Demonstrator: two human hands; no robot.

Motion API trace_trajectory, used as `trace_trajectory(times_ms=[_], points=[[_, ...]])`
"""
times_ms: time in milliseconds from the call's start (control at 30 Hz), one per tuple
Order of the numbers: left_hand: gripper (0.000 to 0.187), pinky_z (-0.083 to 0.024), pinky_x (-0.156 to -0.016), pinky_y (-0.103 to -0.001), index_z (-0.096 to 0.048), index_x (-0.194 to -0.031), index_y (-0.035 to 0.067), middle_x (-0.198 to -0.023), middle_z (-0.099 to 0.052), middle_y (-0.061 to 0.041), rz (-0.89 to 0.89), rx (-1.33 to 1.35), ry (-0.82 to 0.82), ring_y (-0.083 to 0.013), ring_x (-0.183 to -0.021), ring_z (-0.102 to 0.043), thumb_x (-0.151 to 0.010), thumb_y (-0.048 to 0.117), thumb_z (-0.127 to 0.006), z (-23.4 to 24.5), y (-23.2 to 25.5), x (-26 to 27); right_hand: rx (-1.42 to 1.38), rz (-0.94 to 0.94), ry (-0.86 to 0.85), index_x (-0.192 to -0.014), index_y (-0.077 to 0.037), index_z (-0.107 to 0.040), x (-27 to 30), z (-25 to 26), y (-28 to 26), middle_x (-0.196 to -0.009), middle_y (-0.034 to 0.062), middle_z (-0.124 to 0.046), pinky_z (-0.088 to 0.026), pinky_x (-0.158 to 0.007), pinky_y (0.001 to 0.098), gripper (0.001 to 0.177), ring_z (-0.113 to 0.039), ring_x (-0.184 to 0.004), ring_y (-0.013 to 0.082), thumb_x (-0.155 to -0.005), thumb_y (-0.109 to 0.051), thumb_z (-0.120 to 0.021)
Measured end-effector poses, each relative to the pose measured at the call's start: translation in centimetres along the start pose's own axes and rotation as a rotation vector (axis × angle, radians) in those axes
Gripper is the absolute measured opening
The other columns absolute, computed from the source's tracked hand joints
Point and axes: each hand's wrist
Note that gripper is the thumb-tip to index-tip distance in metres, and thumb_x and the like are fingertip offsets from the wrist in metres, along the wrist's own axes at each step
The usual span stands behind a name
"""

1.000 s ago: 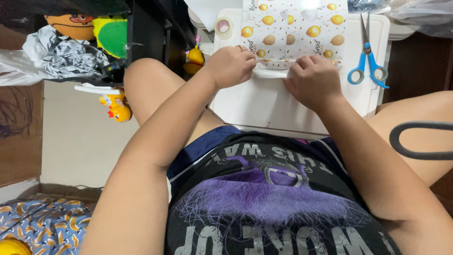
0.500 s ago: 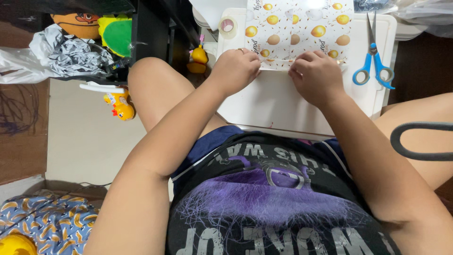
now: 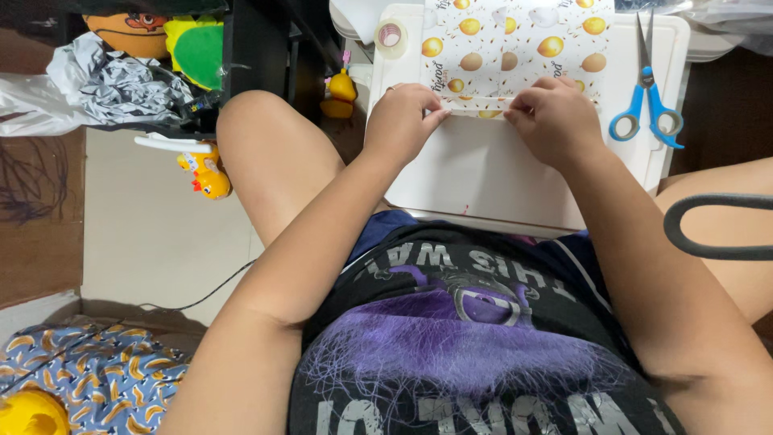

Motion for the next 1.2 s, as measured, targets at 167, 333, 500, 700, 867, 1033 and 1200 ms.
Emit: trace_trajectory(times_ms=[167, 333, 500, 700, 867, 1033, 1200], points=[[0.014, -0.052, -0.090, -0.039, -0.078, -0.082, 0.007, -0.100, -0.076, -0.003, -0.010, 0.035, 0.003, -0.0262, -0.100, -0.067, -0.085, 0.020, -0.076, -0.6, -0.8, -0.3, -0.009, -0.067, -0.051, -0.091, -0.012, -0.079, -1.0, 0.0, 0.1, -0.099, 0.0065, -0.071, -0.051, -0.086, 0.0462, 0.020, -0.062, -0.104, 0.0328, -0.095, -0.032, -0.075], [0.019, -0.051, -0.090, -0.042, -0.073, -0.077, 0.006, -0.099, -0.071, -0.007, -0.009, -0.053, 0.018, -0.0311, -0.104, -0.062, -0.086, 0.021, -0.077, -0.9, -0.8, -0.4, 0.009, -0.141, -0.126, -0.092, -0.011, -0.079, -1.8, -0.1, 0.0, -0.095, 0.0066, -0.070, -0.052, -0.082, 0.0459, 0.028, -0.064, -0.098, 0.0313, -0.097, -0.038, -0.074], [0.023, -0.052, -0.090, -0.042, -0.068, -0.069, 0.007, -0.096, -0.064, -0.007, -0.014, -0.123, 0.070, -0.0314, -0.105, -0.059, -0.083, 0.021, -0.079, -1.5, -0.8, -0.6, 0.053, -0.148, -0.116, -0.092, -0.013, -0.079, -2.0, -0.2, -0.2, -0.095, 0.0067, -0.070, -0.052, -0.079, 0.0466, 0.027, -0.065, -0.097, 0.0314, -0.095, -0.040, -0.074], [0.022, -0.051, -0.088, -0.042, -0.066, -0.070, 0.009, -0.095, -0.064, -0.008, -0.025, -0.130, 0.068, -0.0320, -0.104, -0.059, -0.081, 0.021, -0.080, -1.7, -1.1, -0.8, 0.099, -0.144, -0.100, -0.089, -0.014, -0.078, -1.9, -0.5, -0.3, -0.093, 0.0059, -0.070, -0.053, -0.079, 0.0459, 0.028, -0.066, -0.097, 0.0305, -0.095, -0.041, -0.074], [0.018, -0.050, -0.090, -0.044, -0.068, -0.077, 0.010, -0.092, -0.067, -0.008, -0.057, -0.084, 0.060, -0.0328, -0.100, -0.061, -0.079, 0.019, -0.083, -0.9, -1.3, -1.0, 0.172, -0.100, -0.064, -0.087, -0.015, -0.078, -1.9, -0.6, -0.3, -0.093, 0.0052, -0.070, -0.052, -0.081, 0.0452, 0.031, -0.066, -0.098, 0.0297, -0.096, -0.045, -0.074], [0.021, -0.051, -0.088, -0.043, -0.067, -0.092, 0.007, -0.094, -0.072, -0.006, -0.023, 0.038, 0.053, -0.0310, -0.100, -0.064, -0.078, 0.011, -0.082, 0.0, -1.6, -0.8, 0.223, -0.063, -0.068, -0.084, -0.017, -0.078, -2.0, -0.9, -0.2, -0.089, 0.0040, -0.070, -0.049, -0.080, 0.0463, 0.032, -0.066, -0.095, 0.0285, -0.096, -0.047, -0.074], [0.025, -0.056, -0.083, -0.036, -0.066, -0.103, 0.008, -0.096, -0.072, -0.004, 0.147, 0.242, -0.091, -0.0236, -0.093, -0.069, -0.079, 0.005, -0.074, 1.1, -2.4, -1.0, 0.242, -0.016, -0.030, -0.083, -0.018, -0.077, -1.7, -1.4, 0.2, -0.087, 0.0021, -0.070, -0.046, -0.079, 0.0469, 0.031, -0.067, -0.093, 0.0270, -0.097, -0.046, -0.075]])
Point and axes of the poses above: each hand's wrist, its own x-axis away from the middle knuckle, its own z-axis out of the back of the hand, y = z × x
